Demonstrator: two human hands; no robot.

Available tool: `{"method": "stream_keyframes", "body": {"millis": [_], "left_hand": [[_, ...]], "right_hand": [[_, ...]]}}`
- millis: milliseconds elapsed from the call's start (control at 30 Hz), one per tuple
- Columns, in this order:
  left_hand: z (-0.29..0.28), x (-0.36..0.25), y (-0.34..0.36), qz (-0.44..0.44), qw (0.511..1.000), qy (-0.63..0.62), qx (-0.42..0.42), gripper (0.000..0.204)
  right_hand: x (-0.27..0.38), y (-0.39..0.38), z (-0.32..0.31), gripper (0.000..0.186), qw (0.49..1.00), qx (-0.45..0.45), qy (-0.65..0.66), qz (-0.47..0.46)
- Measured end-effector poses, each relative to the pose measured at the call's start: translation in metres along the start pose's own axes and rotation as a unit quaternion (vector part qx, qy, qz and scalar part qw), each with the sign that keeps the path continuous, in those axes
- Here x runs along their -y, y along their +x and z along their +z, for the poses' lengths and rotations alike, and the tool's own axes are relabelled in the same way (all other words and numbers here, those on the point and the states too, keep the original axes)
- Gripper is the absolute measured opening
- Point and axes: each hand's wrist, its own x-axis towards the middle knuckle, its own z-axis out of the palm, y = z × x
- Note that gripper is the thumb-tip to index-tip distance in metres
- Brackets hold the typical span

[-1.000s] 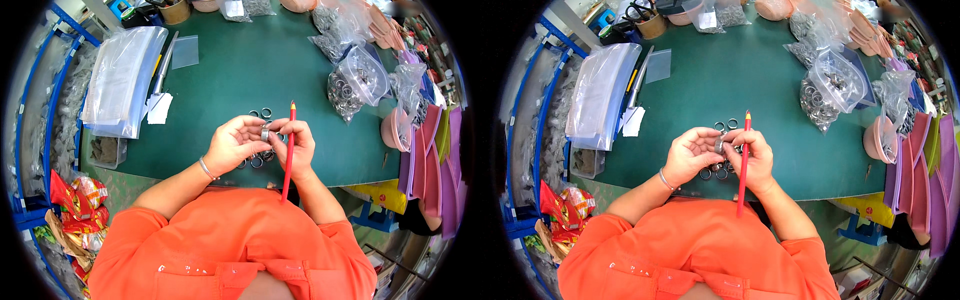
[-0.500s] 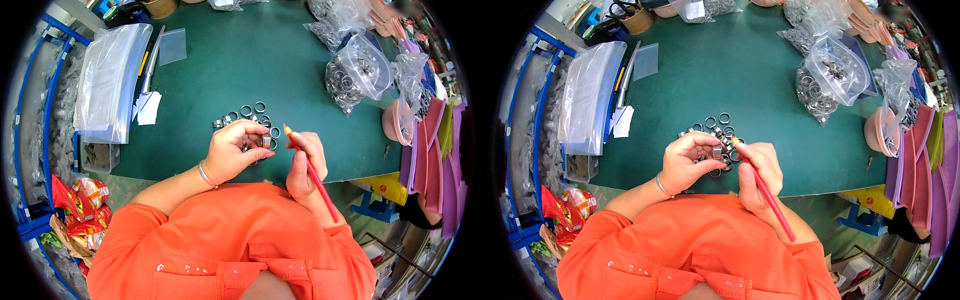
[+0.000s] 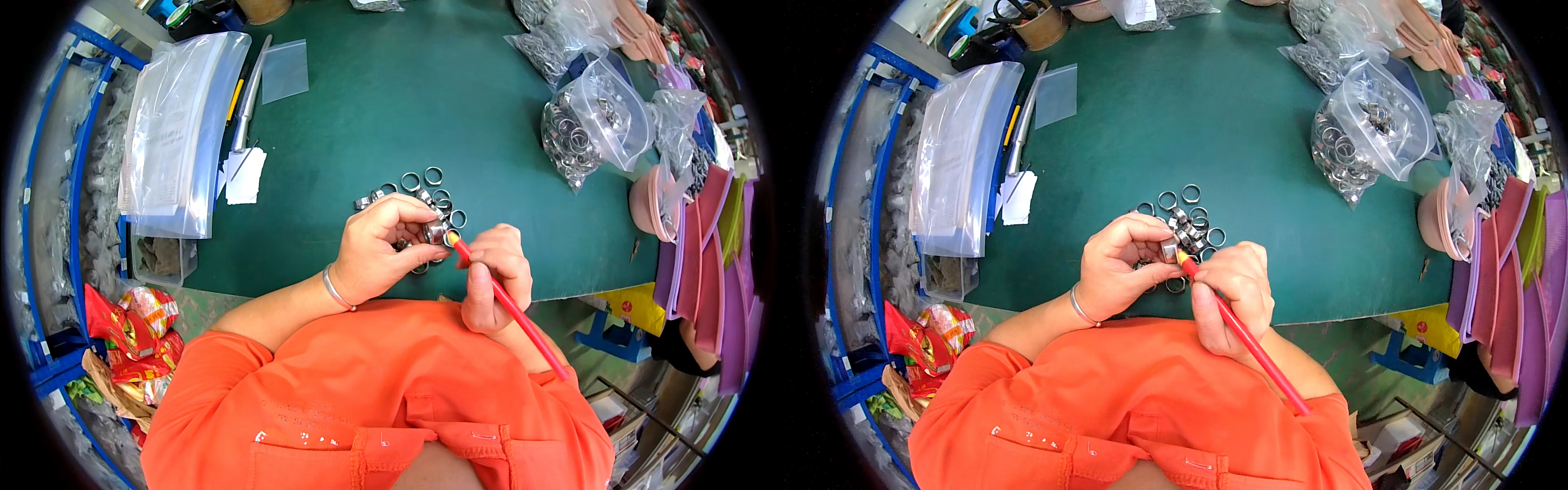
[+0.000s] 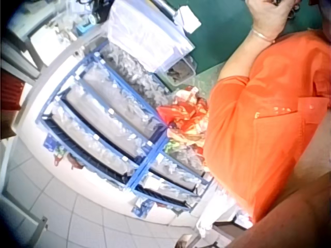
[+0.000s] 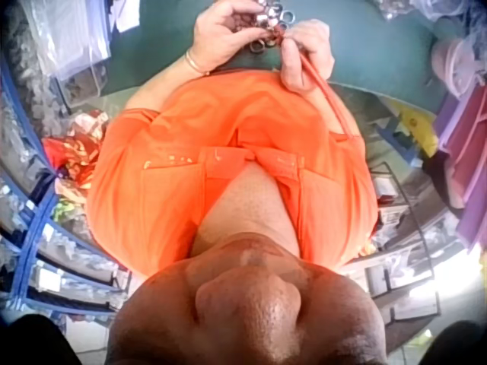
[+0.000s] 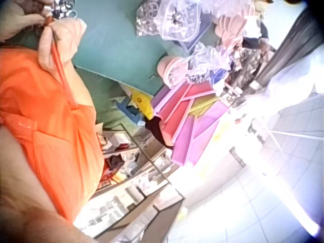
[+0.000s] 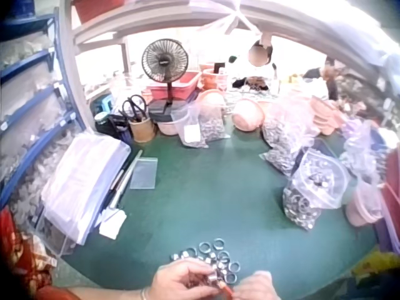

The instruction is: The person uses a red cleaning tool to wipe the inner surface of several metal rings one at a time, picking them up from a pile and returning them to the table.

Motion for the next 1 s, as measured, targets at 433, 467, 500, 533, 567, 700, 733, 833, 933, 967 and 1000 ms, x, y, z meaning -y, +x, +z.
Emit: {"method": "stream_keyframes", "body": {"millis": [433,467,500,533,567,700,733,833,933,967,1000], "left_hand": [[0.001,-0.003,0.000,-0.096,0.984,-0.148,0.029,0.032],[0.001,-0.001,-0.001,-0.098,0.983,-0.150,0.028,0.032],[0.001,0.000,-0.002,-0.104,0.980,-0.170,0.022,0.033],[0.001,0.001,-0.002,-0.111,0.975,-0.191,0.015,0.035],[0.001,-0.002,-0.001,-0.112,0.975,-0.192,0.014,0.035],[0.001,-0.005,-0.002,-0.114,0.983,-0.146,-0.004,0.038],[0.000,-0.006,-0.003,-0.119,0.984,-0.134,-0.001,0.037],[0.000,-0.005,-0.004,-0.115,0.988,-0.104,-0.005,0.036],[0.001,-0.006,-0.003,-0.096,0.991,-0.089,-0.005,0.036],[0.001,-0.006,-0.002,-0.085,0.992,-0.090,-0.005,0.036],[0.002,-0.007,-0.002,-0.085,0.992,-0.090,-0.004,0.036]], "right_hand": [[-0.014,-0.005,0.018,0.025,0.985,-0.053,0.024,0.159],[-0.015,-0.007,0.018,0.025,0.985,-0.038,0.014,0.169],[-0.015,-0.006,0.017,0.025,0.984,-0.037,0.013,0.172],[-0.013,-0.004,0.017,0.024,0.988,-0.018,-0.013,0.153],[-0.013,-0.003,0.016,0.023,0.990,-0.001,-0.039,0.134],[-0.012,-0.006,0.016,0.020,0.982,-0.081,0.034,0.169],[-0.010,-0.007,0.013,0.023,0.980,-0.087,0.041,0.176],[-0.007,-0.002,0.003,0.027,0.998,-0.035,-0.006,0.061],[-0.007,-0.002,0.002,0.015,0.999,-0.029,0.001,0.030],[-0.006,-0.004,0.002,0.010,0.999,-0.034,0.024,0.029],[-0.006,-0.004,0.002,0.006,0.998,-0.039,0.047,0.028]]}}
